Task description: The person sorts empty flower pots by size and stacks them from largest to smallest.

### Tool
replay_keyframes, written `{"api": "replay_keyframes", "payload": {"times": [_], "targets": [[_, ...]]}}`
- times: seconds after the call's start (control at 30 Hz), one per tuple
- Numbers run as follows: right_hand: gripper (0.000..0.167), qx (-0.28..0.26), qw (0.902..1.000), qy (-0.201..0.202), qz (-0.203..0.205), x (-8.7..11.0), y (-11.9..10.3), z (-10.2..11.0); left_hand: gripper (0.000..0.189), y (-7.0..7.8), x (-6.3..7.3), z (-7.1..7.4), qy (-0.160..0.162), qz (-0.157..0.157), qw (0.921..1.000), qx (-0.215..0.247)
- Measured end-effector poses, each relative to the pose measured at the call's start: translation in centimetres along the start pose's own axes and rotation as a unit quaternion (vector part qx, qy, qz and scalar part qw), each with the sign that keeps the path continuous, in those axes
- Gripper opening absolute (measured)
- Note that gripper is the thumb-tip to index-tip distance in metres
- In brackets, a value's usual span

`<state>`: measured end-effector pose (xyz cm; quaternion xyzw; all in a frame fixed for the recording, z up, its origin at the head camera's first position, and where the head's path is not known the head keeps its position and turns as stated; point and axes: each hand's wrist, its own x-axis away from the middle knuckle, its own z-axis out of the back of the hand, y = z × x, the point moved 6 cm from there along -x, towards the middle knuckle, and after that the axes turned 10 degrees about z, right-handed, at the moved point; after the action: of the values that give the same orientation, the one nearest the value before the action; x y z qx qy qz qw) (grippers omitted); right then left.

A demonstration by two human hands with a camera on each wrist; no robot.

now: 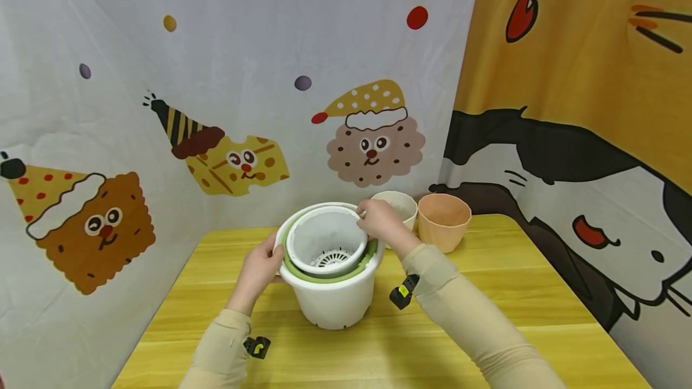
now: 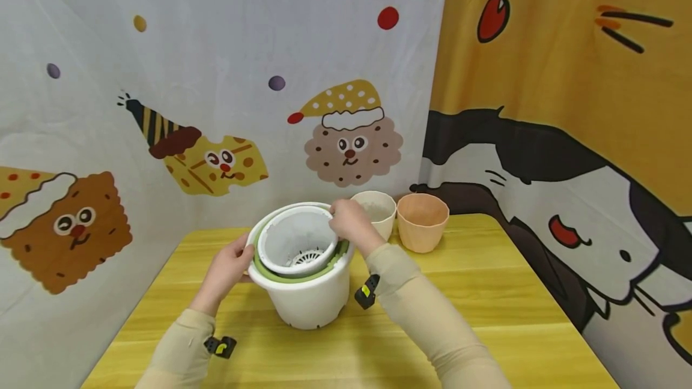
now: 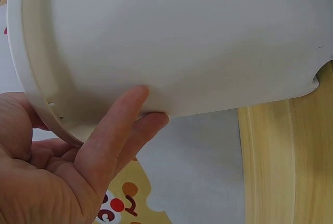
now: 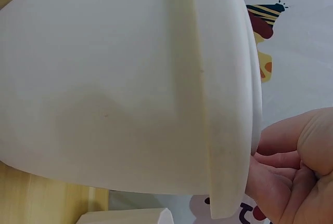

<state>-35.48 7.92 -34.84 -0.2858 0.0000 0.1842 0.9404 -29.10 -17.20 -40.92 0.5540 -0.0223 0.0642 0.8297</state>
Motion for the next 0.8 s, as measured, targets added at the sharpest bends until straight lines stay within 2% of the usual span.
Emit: {"api": "replay_keyframes", "payload": {"times": [0.37, 0.6, 0.8], "targets": [[0.028, 0.015, 0.9999, 0.008, 0.0, 0.31, -0.35, 0.02, 0.043, -0.02, 0.11, -0.05, 0.002, 0.0, 1.0, 0.005], [0.027, 0.055, 0.9979, 0.024, 0.024, 0.3, -0.73, 0.35, 0.047, -0.01, 0.08, -0.07, -0.001, 0.002, 1.0, 0.005], [0.025, 0.064, 0.9967, 0.036, 0.033, 0.38, -0.82, 0.58, 0.048, 0.0, 0.1, -0.03, 0.0, 0.006, 1.0, 0.005]]}}
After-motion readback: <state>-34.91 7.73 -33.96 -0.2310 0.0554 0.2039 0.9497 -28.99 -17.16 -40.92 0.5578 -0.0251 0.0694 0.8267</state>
